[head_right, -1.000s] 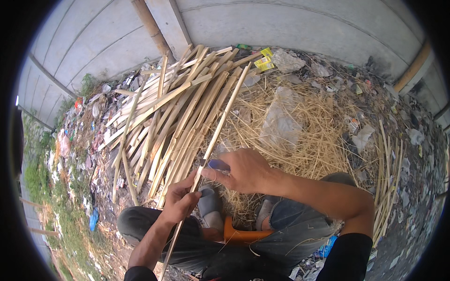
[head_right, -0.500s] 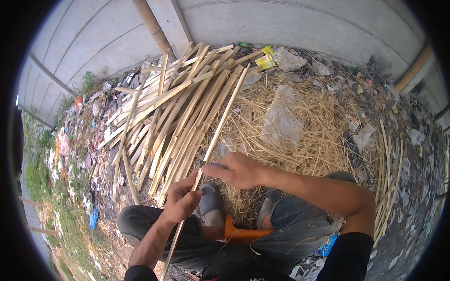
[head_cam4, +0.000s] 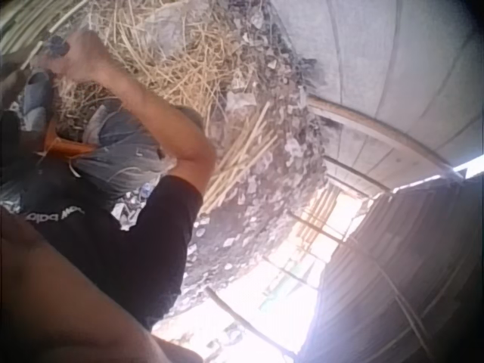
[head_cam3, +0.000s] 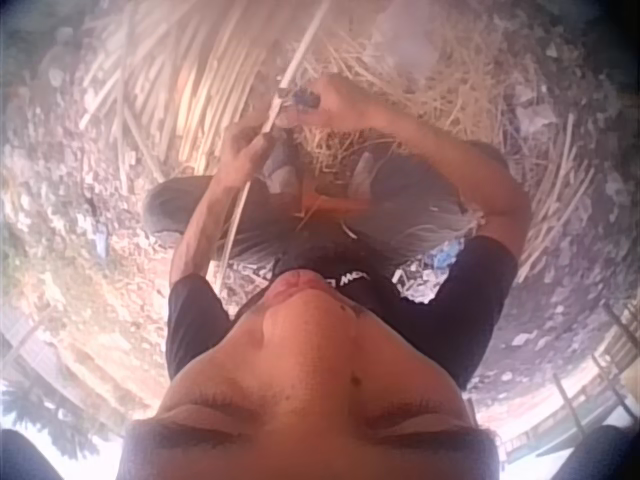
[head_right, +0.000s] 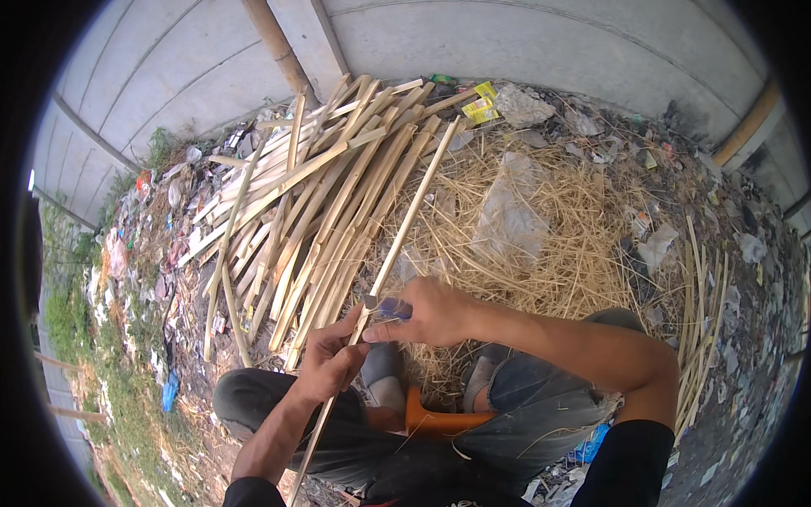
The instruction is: The person sits on a bed of straw and uses a knife to shave thin strips off a long bamboo pole. They hold the pole with their left hand and scrape the blade along its length with their right hand, creating a pile of bamboo shavings.
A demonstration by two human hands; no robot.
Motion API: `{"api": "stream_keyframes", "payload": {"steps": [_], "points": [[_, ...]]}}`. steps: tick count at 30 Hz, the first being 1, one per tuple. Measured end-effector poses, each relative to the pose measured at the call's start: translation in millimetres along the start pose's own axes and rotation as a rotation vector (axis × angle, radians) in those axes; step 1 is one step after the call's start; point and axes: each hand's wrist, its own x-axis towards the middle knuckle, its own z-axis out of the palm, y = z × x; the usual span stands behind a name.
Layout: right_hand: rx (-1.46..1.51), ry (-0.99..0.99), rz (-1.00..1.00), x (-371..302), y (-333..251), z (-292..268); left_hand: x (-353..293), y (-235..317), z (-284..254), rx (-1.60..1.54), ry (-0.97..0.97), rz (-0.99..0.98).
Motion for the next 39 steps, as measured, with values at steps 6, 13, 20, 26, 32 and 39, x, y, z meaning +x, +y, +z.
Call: {"api": "stream_keyframes", "payload": {"steps": [6,13,20,26,32,39], "points": [[-0.196,0.322,-0.152,-5,2,3,2,-7,-6,0.026,-0.014,0.102],[-0.186,0.268,-0.092,-9,-6,16,4,-7,-2,0.019,-0.008,0.084],[0.019,0.064,0.075,1,3,11,4,-9,-3,0.038,-0.031,0.086],[0.104,-0.015,0.131,8,19,11,6,-13,-7,0.083,-0.029,0.041],[-0.195,0.198,0.020,-2,-6,8,4,-8,-7,0.088,-0.018,0.050],[-0.088,0.097,0.025,2,8,21,8,-15,-5,0.049,-0.036,0.081]]}}
